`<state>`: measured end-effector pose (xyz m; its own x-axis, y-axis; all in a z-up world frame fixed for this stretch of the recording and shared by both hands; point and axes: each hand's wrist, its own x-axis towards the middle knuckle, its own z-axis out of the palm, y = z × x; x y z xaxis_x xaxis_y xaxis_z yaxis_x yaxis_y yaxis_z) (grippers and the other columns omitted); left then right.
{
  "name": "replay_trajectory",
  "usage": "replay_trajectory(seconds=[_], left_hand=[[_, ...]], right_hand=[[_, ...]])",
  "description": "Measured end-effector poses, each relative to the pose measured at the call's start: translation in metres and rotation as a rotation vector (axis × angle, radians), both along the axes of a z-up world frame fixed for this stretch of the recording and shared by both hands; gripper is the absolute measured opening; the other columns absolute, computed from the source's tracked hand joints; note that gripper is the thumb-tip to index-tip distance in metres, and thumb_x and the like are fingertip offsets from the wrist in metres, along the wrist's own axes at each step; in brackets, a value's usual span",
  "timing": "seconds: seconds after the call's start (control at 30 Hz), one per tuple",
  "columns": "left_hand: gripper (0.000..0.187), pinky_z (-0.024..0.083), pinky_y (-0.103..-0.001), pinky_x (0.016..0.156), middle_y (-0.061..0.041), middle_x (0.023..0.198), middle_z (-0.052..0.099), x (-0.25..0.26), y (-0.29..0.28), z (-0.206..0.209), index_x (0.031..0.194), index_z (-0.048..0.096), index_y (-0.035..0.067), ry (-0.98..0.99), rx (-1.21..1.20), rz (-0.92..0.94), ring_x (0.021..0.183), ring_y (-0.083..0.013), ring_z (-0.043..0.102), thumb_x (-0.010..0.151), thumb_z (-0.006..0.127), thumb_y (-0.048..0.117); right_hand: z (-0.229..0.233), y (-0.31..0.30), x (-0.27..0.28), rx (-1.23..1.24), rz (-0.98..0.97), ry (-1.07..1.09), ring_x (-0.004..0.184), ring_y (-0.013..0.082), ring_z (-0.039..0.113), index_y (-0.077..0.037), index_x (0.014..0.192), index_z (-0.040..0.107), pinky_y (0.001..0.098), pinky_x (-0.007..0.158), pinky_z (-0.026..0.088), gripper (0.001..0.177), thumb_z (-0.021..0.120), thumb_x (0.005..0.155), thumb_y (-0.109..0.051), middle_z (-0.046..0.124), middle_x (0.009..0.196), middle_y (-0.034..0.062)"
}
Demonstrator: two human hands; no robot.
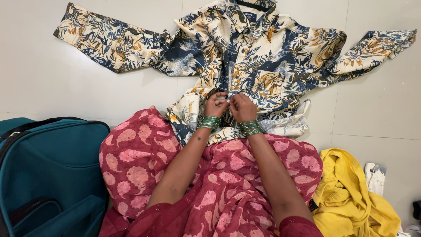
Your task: The person sits on the floor and fastens the buttons of a printed shirt before smoothing and folding it.
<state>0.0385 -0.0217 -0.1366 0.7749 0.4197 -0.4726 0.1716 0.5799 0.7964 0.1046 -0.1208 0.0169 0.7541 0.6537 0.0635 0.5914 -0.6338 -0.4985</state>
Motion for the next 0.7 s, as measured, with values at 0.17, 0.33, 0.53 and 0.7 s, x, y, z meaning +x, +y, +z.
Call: replay_trajectory(seconds=[0.17, 0.33, 0.53, 0.7], left_hand=[[0.038, 0.058, -0.023, 0.065, -0.008, 0.095, 0.075, -0.002, -0.003, 0.000, 0.123, 0.060, 0.005, -0.075, 0.110, 0.010, 0.077, -0.0084, 0.069, 0.088, 0.076, 0.001], [0.038, 0.060, -0.025, 0.065, -0.010, 0.097, 0.074, 0.000, -0.006, -0.005, 0.122, 0.058, 0.004, -0.059, 0.052, 0.054, 0.078, -0.0097, 0.068, 0.089, 0.075, -0.001], [0.035, 0.064, -0.028, 0.063, -0.010, 0.096, 0.078, 0.000, 0.002, 0.016, 0.120, 0.056, 0.002, -0.029, -0.072, 0.062, 0.079, -0.0128, 0.074, 0.090, 0.074, 0.001], [0.041, 0.063, -0.029, 0.058, -0.010, 0.093, 0.077, -0.001, 0.008, 0.024, 0.126, 0.056, 0.004, 0.080, 0.030, 0.010, 0.076, -0.0135, 0.072, 0.089, 0.074, 0.004]], right_hand=[[-0.008, -0.002, 0.001, 0.114, -0.070, 0.078, 0.075, 0.0216, 0.070, -0.011, 0.095, 0.069, 0.0360, 0.066, 0.057, 0.015, 0.076, 0.081, -0.008, 0.069, 0.092, 0.0038], [-0.004, -0.002, -0.001, 0.023, -0.071, 0.023, 0.077, 0.0233, 0.072, -0.013, 0.092, 0.073, 0.0374, 0.066, 0.057, 0.013, 0.078, 0.081, -0.008, 0.071, 0.091, 0.0052], [-0.012, 0.004, 0.003, -0.102, -0.078, 0.036, 0.073, 0.0238, 0.071, -0.011, 0.091, 0.068, 0.0376, 0.062, 0.057, 0.006, 0.072, 0.087, -0.013, 0.071, 0.092, 0.0062], [-0.016, 0.002, -0.001, -0.071, 0.102, -0.219, 0.083, 0.0282, 0.069, -0.008, 0.095, 0.064, 0.0398, 0.065, 0.056, 0.007, 0.068, 0.092, -0.012, 0.065, 0.091, 0.0100]])
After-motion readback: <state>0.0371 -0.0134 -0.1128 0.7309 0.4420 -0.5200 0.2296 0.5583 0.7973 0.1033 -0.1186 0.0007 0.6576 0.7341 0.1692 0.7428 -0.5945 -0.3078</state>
